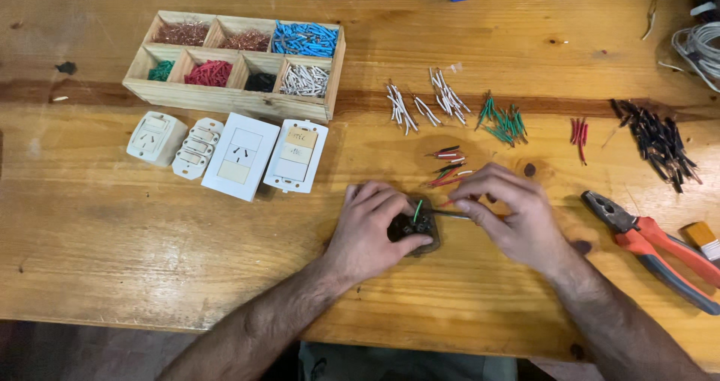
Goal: The person uses a screwdriver to connect red and green wires to terminals on a white electrical switch and a small black junction box. They then organize the remaining wires on the table and arrange the components.
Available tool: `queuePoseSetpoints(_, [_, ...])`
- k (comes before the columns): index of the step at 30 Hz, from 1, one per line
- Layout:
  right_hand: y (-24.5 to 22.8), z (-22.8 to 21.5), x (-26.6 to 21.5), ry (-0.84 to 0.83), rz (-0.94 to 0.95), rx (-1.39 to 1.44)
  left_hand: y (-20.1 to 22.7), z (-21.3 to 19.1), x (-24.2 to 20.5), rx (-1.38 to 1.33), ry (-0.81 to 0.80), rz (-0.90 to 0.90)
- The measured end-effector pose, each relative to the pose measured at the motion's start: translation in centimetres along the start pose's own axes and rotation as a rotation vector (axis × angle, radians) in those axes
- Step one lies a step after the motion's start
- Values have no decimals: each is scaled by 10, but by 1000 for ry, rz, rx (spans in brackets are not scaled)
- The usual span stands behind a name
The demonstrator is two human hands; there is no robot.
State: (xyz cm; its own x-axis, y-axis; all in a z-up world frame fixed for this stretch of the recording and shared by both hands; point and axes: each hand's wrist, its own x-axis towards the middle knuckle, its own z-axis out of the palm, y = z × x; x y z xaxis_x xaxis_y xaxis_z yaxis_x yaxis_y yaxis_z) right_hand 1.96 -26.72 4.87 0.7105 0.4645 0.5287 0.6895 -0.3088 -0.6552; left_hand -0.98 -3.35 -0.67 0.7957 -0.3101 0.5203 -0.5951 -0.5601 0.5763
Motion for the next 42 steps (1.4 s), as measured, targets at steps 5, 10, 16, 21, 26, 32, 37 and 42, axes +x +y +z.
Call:
queuePoseSetpoints(5, [19, -7, 2, -35, 180, -94, 2, -5, 3, -41, -16, -28])
queuePoseSetpoints(10, [19, -3, 7, -46, 154, -187, 2, -15, 2, -48, -50, -56])
queuePoseSetpoints(16, [19, 5, 5, -21, -48, -439, 0, -13, 0, -66, -40, -62])
queuePoseSetpoints(21, [-1, 20, 12, -100, -166, -305, 5, -14, 3, -56, -53, -54])
queuePoseSetpoints(26, [-5, 27, 17, -131, -208, -217, 5, -17, 3, -74, -85, -69])
queuePoseSetpoints(32, [5, 26, 15, -107, -135, -36, 6, -21, 4, -81, -144, -105])
queuePoseSetpoints(37, [4, 27, 13, -68, -119, -41, -2, -16, 1, -55, -117, -115])
queuePoseSetpoints(42, [-3, 29, 12, 63, -257, -217, -1, -17, 5, -37, -132, -184])
